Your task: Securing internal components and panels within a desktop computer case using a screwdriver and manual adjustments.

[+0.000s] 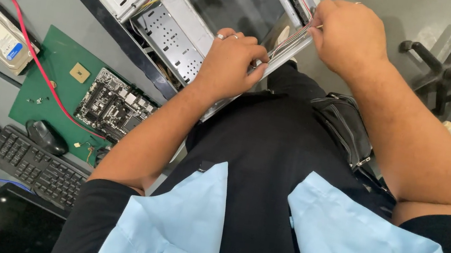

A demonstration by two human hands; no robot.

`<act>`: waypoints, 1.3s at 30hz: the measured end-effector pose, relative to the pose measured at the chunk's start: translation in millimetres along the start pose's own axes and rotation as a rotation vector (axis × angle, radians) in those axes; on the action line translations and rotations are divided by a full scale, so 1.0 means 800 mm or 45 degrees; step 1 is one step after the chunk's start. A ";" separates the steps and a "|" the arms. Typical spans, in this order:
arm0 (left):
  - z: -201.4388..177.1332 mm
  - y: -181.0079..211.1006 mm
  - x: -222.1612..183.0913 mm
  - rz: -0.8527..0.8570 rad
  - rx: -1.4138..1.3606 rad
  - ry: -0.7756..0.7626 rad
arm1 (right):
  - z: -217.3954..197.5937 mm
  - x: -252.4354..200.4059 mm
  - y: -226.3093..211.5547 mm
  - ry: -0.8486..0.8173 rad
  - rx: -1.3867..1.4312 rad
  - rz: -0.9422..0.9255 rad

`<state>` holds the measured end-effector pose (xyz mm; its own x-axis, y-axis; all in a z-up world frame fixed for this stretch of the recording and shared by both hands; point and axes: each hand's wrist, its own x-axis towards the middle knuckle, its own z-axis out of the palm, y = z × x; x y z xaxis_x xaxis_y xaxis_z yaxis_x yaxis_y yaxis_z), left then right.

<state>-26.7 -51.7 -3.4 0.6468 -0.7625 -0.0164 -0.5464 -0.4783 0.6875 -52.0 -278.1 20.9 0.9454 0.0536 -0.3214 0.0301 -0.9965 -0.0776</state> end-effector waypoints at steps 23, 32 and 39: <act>0.002 0.036 0.058 -0.366 0.059 -0.179 | 0.002 0.008 0.014 -0.009 0.357 0.078; -0.010 0.047 0.074 -0.557 -0.255 -0.176 | -0.011 0.011 0.010 -0.144 0.434 0.176; -0.022 0.052 0.082 -0.626 -0.310 -0.277 | -0.008 0.014 0.014 -0.164 0.460 0.161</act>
<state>2.4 -114.3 37.0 0.6554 -0.5606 -0.5061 -0.0552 -0.7039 0.7082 -39.1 -289.4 22.5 0.8854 -0.0378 -0.4633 -0.2216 -0.9105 -0.3492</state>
